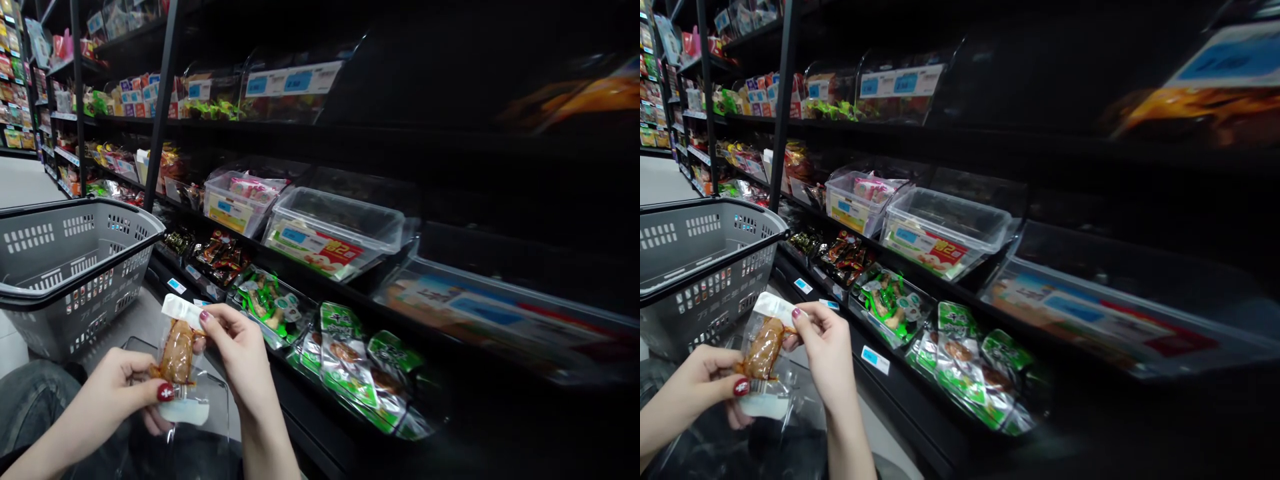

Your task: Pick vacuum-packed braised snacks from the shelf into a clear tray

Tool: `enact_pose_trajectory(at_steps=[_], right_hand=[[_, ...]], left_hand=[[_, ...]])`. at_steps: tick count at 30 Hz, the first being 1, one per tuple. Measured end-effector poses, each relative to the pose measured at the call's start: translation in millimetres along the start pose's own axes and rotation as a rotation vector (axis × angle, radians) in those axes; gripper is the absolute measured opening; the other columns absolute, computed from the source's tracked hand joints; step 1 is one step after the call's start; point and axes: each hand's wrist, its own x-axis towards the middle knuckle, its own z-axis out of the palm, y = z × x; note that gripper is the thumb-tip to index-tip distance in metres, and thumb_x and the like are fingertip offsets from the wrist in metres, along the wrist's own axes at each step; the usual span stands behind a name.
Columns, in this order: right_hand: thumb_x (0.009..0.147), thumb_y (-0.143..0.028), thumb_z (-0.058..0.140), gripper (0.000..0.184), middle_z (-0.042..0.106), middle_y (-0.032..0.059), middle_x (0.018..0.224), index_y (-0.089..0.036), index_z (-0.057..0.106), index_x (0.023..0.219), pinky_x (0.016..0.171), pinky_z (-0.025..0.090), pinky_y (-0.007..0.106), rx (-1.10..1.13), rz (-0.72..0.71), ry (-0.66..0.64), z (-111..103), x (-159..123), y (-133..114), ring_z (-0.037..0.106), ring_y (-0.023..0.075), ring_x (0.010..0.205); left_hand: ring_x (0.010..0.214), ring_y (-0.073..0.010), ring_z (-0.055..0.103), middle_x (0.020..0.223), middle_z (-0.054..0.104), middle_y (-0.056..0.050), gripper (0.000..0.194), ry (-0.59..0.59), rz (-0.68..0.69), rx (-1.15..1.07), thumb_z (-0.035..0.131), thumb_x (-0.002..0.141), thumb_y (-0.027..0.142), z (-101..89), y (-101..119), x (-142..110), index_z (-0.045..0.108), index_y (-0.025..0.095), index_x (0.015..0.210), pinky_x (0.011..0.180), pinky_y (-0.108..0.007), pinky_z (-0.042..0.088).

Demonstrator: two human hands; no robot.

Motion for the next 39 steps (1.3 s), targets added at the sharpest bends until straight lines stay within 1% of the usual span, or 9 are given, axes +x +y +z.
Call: enact_pose_trajectory(at_steps=[7, 12, 17, 19, 24, 27, 30, 33, 39], right_hand=[[0.081, -0.036, 0.063, 0.019, 0.062, -0.0014, 0.059, -0.019, 0.067, 0.074, 0.053, 0.047, 0.024, -0.101, -0.228, -0.032, -5.0, -8.3, -7.8, 0.056, 0.0125, 0.050], [0.082, -0.039, 0.062, 0.021, 0.057, -0.0028, 0.056, -0.020, 0.063, 0.073, 0.052, 0.042, 0.022, -0.104, -0.222, -0.128, -19.2, -8.7, -8.6, 0.051, 0.0113, 0.050], [0.071, -0.056, 0.068, 0.044, 0.065, 0.0016, 0.081, -0.022, 0.063, 0.099, 0.057, 0.043, 0.023, -0.147, -0.195, -0.410, -31.4, -10.4, -14.0, 0.054, 0.0130, 0.064], [0.067, -0.059, 0.070, 0.055, 0.068, 0.0031, 0.087, -0.023, 0.062, 0.107, 0.063, 0.045, 0.025, -0.218, -0.176, -0.559, -26.2, -13.4, -16.9, 0.056, 0.0142, 0.068], [0.073, -0.041, 0.071, 0.026, 0.055, -0.0040, 0.055, -0.017, 0.064, 0.066, 0.052, 0.040, 0.021, -0.493, -0.097, -0.824, 0.6, -18.0, -15.8, 0.050, 0.0100, 0.051], [0.077, -0.025, 0.064, 0.019, 0.051, -0.0060, 0.051, -0.018, 0.056, 0.062, 0.045, 0.037, 0.018, -0.415, 0.001, -0.763, 9.5, -15.1, -8.0, 0.048, 0.0079, 0.045], [0.078, -0.023, 0.060, 0.017, 0.053, -0.0052, 0.052, -0.018, 0.053, 0.064, 0.040, 0.036, 0.018, -0.306, 0.068, -0.557, 9.7, -10.0, -0.4, 0.048, 0.0076, 0.039], [0.078, -0.028, 0.060, 0.020, 0.051, -0.0059, 0.051, -0.018, 0.051, 0.064, 0.038, 0.034, 0.017, -0.211, 0.049, -0.371, 6.5, -6.6, 1.8, 0.045, 0.0060, 0.036], [0.076, -0.032, 0.062, 0.022, 0.052, -0.0050, 0.050, -0.017, 0.052, 0.064, 0.037, 0.034, 0.017, -0.224, 0.050, -0.268, 1.6, -7.4, -4.4, 0.044, 0.0056, 0.036]], left_hand=[[0.057, -0.0105, 0.050, 0.056, 0.059, 0.001, 0.018, -0.062, 0.064, 0.275, 0.066, 0.073, 0.026, -2.4, 2.0, 1.0, 0.072, 0.012, 0.065, 0.056, -0.021, 0.040], [0.067, -0.0126, 0.051, 0.066, 0.060, 0.002, 0.016, -0.050, 0.210, 0.533, 0.064, 0.076, 0.027, -15.7, 8.1, -2.8, 0.068, 0.014, 0.068, 0.063, -0.022, 0.036], [0.069, -0.0127, 0.047, 0.068, 0.057, 0.004, 0.025, -0.311, 0.263, 0.707, 0.065, 0.076, 0.037, -36.1, 20.0, -13.6, 0.055, 0.018, 0.063, 0.069, -0.022, 0.033], [0.070, -0.0137, 0.046, 0.068, 0.058, 0.003, 0.025, -0.372, 0.252, 0.702, 0.066, 0.074, 0.037, -38.7, 20.9, -15.3, 0.053, 0.019, 0.063, 0.069, -0.022, 0.034], [0.053, -0.0098, 0.041, 0.056, 0.052, 0.003, 0.025, -0.267, 0.154, 0.286, 0.076, 0.058, 0.032, -37.7, 11.1, -4.7, 0.057, 0.016, 0.059, 0.051, -0.020, 0.034], [0.046, -0.0059, 0.038, 0.052, 0.051, 0.004, 0.031, -0.031, 0.099, -0.077, 0.079, 0.061, 0.037, -39.8, 9.0, 5.4, 0.058, 0.014, 0.060, 0.044, -0.016, 0.030], [0.063, -0.0102, 0.054, 0.072, 0.064, -0.002, 0.037, 0.091, 0.204, -0.236, 0.068, 0.071, 0.052, -43.0, 12.3, 9.3, 0.067, 0.016, 0.079, 0.058, -0.017, 0.045], [0.074, -0.0176, 0.062, 0.091, 0.069, -0.008, 0.054, 0.004, 0.206, -0.184, 0.070, 0.065, 0.058, -41.3, 14.3, 6.6, 0.069, 0.018, 0.101, 0.067, -0.026, 0.053], [0.054, -0.0153, 0.065, 0.068, 0.071, -0.003, 0.028, 0.068, 0.090, 0.171, 0.068, 0.077, 0.037, -24.0, 13.4, -0.2, 0.074, 0.017, 0.095, 0.053, -0.023, 0.054]])
